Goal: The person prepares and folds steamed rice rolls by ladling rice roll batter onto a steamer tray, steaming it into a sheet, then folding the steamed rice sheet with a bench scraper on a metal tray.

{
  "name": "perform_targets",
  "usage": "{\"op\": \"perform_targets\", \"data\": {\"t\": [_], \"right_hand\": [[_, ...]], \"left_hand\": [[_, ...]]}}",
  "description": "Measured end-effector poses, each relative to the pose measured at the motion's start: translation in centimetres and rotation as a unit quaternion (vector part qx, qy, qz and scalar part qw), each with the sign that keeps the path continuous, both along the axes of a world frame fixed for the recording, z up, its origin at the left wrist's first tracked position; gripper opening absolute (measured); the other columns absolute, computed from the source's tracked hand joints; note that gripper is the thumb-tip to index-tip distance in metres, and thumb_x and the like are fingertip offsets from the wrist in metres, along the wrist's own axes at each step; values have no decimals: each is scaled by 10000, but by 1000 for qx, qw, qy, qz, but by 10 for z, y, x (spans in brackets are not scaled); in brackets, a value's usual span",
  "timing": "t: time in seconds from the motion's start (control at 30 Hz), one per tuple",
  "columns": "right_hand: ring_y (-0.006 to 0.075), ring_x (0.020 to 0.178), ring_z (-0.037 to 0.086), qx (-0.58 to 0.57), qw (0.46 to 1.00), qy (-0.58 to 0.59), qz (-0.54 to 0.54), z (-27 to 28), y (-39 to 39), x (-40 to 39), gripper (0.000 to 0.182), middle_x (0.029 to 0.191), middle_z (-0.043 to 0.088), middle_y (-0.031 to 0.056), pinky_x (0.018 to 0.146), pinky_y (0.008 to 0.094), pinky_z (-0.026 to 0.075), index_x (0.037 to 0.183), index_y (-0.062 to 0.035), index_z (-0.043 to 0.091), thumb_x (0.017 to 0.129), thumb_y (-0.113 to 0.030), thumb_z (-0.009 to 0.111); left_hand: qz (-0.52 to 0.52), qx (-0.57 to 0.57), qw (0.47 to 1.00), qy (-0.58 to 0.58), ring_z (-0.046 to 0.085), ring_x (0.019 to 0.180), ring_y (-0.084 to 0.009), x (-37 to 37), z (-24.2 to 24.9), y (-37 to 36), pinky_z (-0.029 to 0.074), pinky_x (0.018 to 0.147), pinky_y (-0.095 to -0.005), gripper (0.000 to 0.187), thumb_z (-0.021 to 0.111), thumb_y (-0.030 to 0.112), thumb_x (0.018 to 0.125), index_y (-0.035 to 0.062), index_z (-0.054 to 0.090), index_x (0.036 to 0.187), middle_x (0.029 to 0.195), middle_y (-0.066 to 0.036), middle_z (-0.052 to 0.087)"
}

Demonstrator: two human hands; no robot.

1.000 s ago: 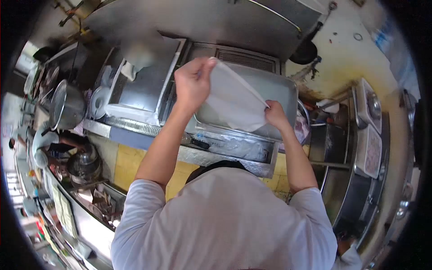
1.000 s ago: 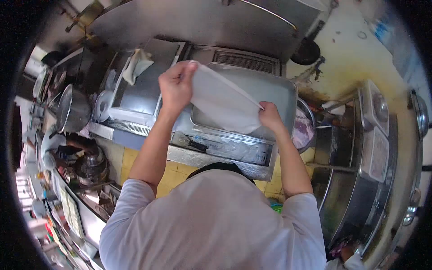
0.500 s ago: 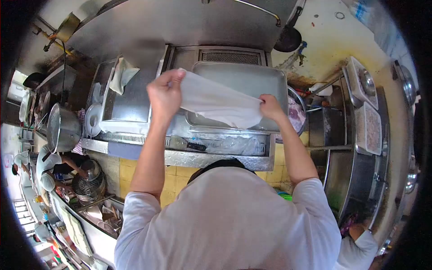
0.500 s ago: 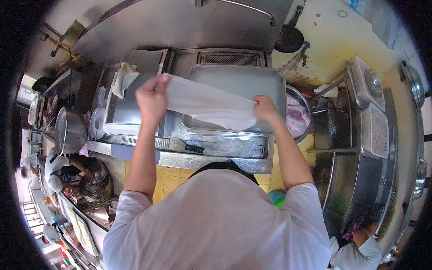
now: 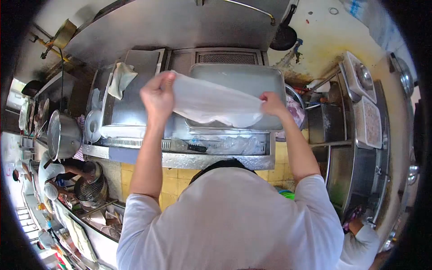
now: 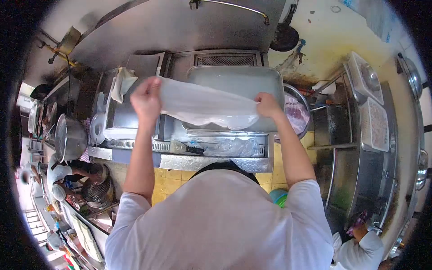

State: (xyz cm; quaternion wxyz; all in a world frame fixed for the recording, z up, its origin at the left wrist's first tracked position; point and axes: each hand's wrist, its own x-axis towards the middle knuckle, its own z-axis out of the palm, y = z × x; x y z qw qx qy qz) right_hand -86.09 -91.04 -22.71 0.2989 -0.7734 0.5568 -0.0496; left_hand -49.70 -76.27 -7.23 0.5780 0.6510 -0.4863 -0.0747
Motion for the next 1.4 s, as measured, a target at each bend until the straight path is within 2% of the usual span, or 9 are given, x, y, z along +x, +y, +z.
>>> {"op": "perform_targets", "data": {"t": [0.13,0.2,0.37,0.43,0.63,0.73,1.0,1.2,1.4], "right_hand": [[287,1045,679,-49,897,-428,96,94,36,86,375,1076,714,206,893,392,509,1169,-5,666,795,-19,646],[326,1015,688,-33,924,-364,109,151,73,123,306,1027,713,218,911,399,527,1117,4,681,828,-75,622],[420,1035,656,-16,991,-126,-36,-13,27,37,286,1100,697,249,890,449,518,1080,1,691,856,-141,584],[376,1064,676,3,1000,24,-11,11,28,3,287,1077,709,238,926,419,532,1105,21,685,870,-108,582],[277,940,699,-15,882,-469,32,81,69,83,217,921,713,178,820,406,531,1045,3,710,924,-170,662],[238,856,671,0,967,-256,-10,125,77,88,243,889,707,132,761,391,510,1010,-6,719,930,-233,693],[106,817,600,-203,904,-361,-104,202,56,-7,141,853,676,13,779,269,493,962,-21,701,993,-146,644],[115,893,596,-424,823,-339,-169,277,54,-72,177,929,679,29,857,276,473,960,2,683,995,-170,659],[126,900,585,-398,792,-429,-173,294,88,-100,182,944,677,37,851,286,467,979,9,698,987,-171,677]], "left_hand": [[-156,1,985,-67,739,826,-243,-73,-12,-13,577,750,-353,121,767,144,884,39,774,945,933,-136,766],[-167,-17,981,-94,743,838,-245,-78,4,-12,580,762,-351,98,757,121,884,46,776,945,936,-137,766],[22,-29,998,54,685,824,-136,-7,55,2,554,760,-295,113,710,89,935,0,771,970,882,-72,761],[-6,-19,999,38,693,814,-146,3,16,-1,555,765,-299,117,722,105,928,12,774,978,888,-79,766],[-208,113,971,14,647,813,-123,-84,-28,-17,531,745,-302,238,695,234,973,5,759,989,891,-120,747],[-234,136,960,65,630,775,-129,-105,-41,-29,524,712,-317,291,653,273,1001,-2,748,1009,844,-138,732],[-321,269,906,53,559,612,-128,-77,-54,18,500,600,-350,377,676,363,979,4,762,901,690,-123,678],[-113,53,957,-263,530,489,-243,6,57,24,444,501,-342,380,813,383,844,54,717,680,616,-128,622],[-130,-160,968,-140,567,625,-137,26,118,57,441,587,-284,193,823,171,847,3,739,804,715,-63,681]]}}
